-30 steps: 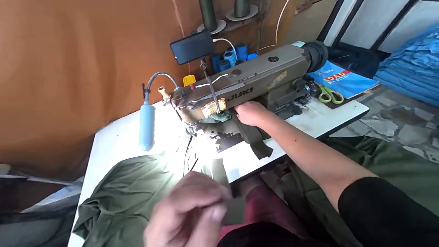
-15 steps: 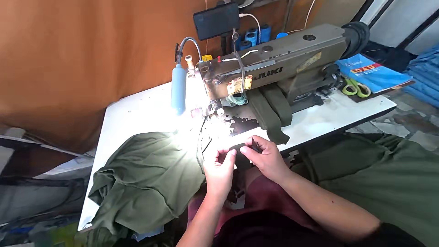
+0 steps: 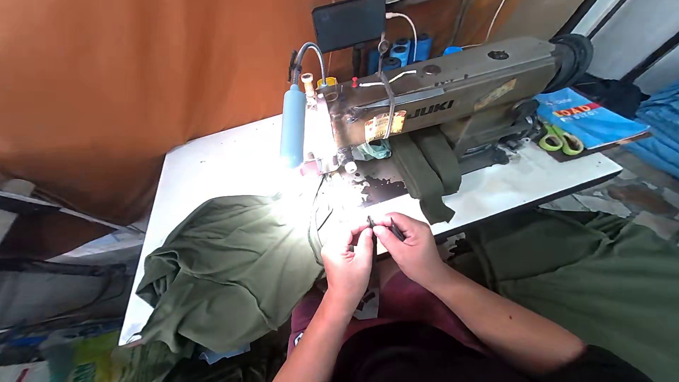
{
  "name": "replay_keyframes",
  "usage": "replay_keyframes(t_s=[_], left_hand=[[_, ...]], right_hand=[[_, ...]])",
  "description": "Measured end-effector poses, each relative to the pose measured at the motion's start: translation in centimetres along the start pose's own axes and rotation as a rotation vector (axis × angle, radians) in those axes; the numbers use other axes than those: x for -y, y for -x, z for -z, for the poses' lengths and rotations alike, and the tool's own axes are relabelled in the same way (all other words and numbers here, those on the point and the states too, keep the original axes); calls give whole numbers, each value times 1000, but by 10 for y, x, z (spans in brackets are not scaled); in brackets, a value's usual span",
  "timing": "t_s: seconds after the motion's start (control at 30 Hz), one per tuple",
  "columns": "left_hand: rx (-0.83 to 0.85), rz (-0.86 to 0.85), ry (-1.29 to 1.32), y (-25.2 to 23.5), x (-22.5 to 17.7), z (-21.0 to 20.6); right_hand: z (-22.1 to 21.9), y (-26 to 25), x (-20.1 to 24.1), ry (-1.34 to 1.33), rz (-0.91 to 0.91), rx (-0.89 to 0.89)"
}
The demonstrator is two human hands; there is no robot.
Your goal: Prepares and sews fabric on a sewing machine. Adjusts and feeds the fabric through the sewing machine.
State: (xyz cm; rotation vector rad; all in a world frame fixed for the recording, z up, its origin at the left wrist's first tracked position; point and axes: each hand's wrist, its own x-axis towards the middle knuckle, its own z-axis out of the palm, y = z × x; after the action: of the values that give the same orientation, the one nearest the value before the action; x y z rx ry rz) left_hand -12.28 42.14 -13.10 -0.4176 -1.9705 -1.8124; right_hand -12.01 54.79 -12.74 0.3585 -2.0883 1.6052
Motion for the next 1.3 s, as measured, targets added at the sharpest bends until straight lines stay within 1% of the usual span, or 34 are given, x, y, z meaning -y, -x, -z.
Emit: replay_keyframes(t_s=[0.1, 0.23, 0.33, 0.4, 0.47, 0.5, 0.57, 0.67, 0.73, 0.87, 0.97, 1.07, 1.17, 1.3], left_hand=[[37, 29, -4, 1, -5, 2], [139, 51, 46, 2, -18, 9], [169, 35, 50, -10, -24, 19], [256, 35, 79, -21, -25, 28], [357, 32, 112, -29, -26, 32], [379, 17, 116, -31, -27, 31], [349, -26, 101, -32, -29, 27], [219, -29, 83, -31, -32, 21], [125, -23, 88, -30, -32, 17], [28, -8, 133, -26, -29, 12], [-19, 8, 140, -23, -29, 10], [-65, 23, 161, -24, -27, 13], [-111, 114, 207, -23, -23, 17], [-122, 269, 315, -22, -20, 18]], right_hand=[[1, 0, -1, -21, 12, 1], [5, -6, -2, -48, 67, 14], [17, -20, 10, -110, 29, 119], [26, -30, 19, -191, -2, 211], [33, -38, 25, -240, 19, 264], [35, -41, 27, -255, 29, 281], [36, -44, 28, -275, 58, 271], [30, -36, 17, -235, 191, 148], [22, -20, 4, -169, 251, 92], [-1, 8, -12, -96, 196, 56], [-13, 8, -14, -95, 159, 65], [-14, 5, -9, -110, 146, 102], [-11, 8, -3, -136, 92, 136], [-9, 10, -1, -160, -10, 155]])
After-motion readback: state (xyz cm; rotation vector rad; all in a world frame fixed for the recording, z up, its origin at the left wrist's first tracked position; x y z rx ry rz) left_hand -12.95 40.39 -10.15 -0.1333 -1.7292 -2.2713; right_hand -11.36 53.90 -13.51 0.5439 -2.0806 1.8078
